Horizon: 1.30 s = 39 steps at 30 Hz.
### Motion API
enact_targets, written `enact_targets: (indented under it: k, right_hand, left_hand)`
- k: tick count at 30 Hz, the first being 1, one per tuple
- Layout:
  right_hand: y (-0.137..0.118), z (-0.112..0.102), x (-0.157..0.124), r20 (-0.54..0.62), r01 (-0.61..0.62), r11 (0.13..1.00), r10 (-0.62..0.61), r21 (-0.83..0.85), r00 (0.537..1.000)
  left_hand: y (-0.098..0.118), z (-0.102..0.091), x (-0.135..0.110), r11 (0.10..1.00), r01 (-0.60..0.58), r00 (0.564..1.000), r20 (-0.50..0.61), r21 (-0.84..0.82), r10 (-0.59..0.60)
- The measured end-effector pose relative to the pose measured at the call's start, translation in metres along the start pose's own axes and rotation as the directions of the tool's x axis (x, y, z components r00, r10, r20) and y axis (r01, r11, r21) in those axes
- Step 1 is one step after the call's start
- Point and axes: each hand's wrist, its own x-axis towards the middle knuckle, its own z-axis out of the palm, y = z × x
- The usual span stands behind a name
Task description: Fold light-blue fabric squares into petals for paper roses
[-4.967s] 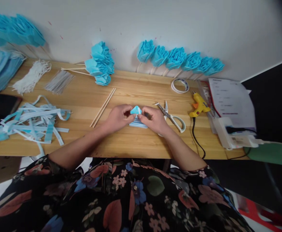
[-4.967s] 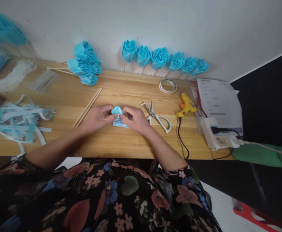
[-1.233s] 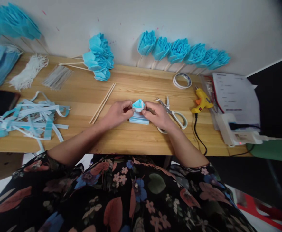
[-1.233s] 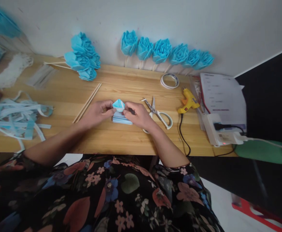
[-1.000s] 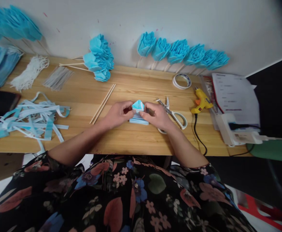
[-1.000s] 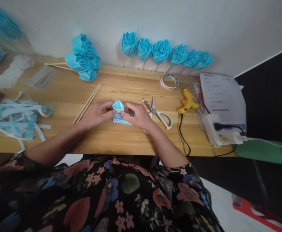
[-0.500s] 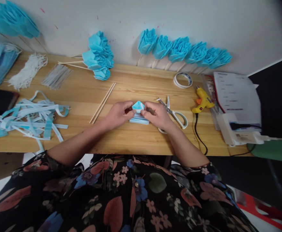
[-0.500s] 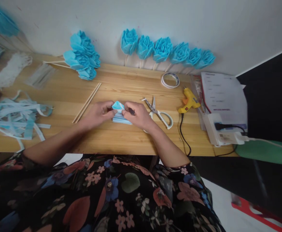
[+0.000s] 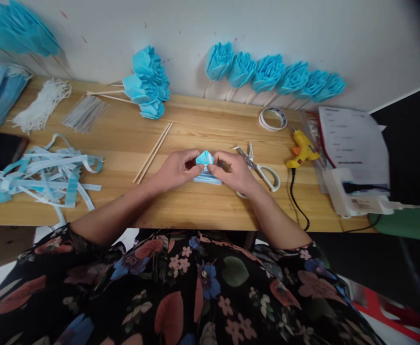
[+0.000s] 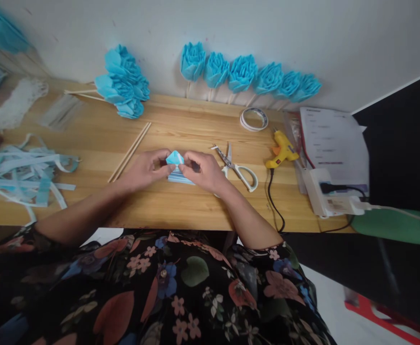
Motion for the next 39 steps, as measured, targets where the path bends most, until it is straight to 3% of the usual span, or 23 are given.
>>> enact_targets:
  k: [11,19,23,27,35,39]
  right_hand:
    - [0.0,0.004,0.001,-0.021,0.022,0.999,-0.023,-0.043,1.0]
    - [0.003,-0.005,0.0,-0.01,-0.026,1.0,0.026,-0.008,1.0]
    - [0.003,-0.006,0.0,-0.046,-0.014,0.996,0.019,0.091,0.999]
    - [0.002,-0.004,0.001,-0.08,-0.011,0.999,0.014,0.046,0.997]
    - [-0.002,0.003,-0.001,0.018,0.016,0.999,-0.017,0.05,1.0]
    - [-0.002,0.003,0.0,-0.002,-0.012,0.999,0.012,0.05,1.0]
  left_hand:
    - [-0.012,0.005,0.0,0.997,0.024,0.998,-0.052,0.079,-0.02]
    - [-0.014,0.003,0.001,1.0,0.029,0.998,-0.059,0.002,-0.028]
    - [-0.011,0.002,0.001,1.0,0.01,0.998,-0.066,-0.027,-0.011]
    - [-0.002,0.001,0.0,0.999,0.023,0.998,-0.053,-0.038,-0.025]
    - [0.001,0.001,0.001,1.0,-0.01,0.99,-0.141,0.0,0.01]
    - [0.0,0.001,0.001,1.0,-0.005,0.99,-0.14,-0.027,0.001]
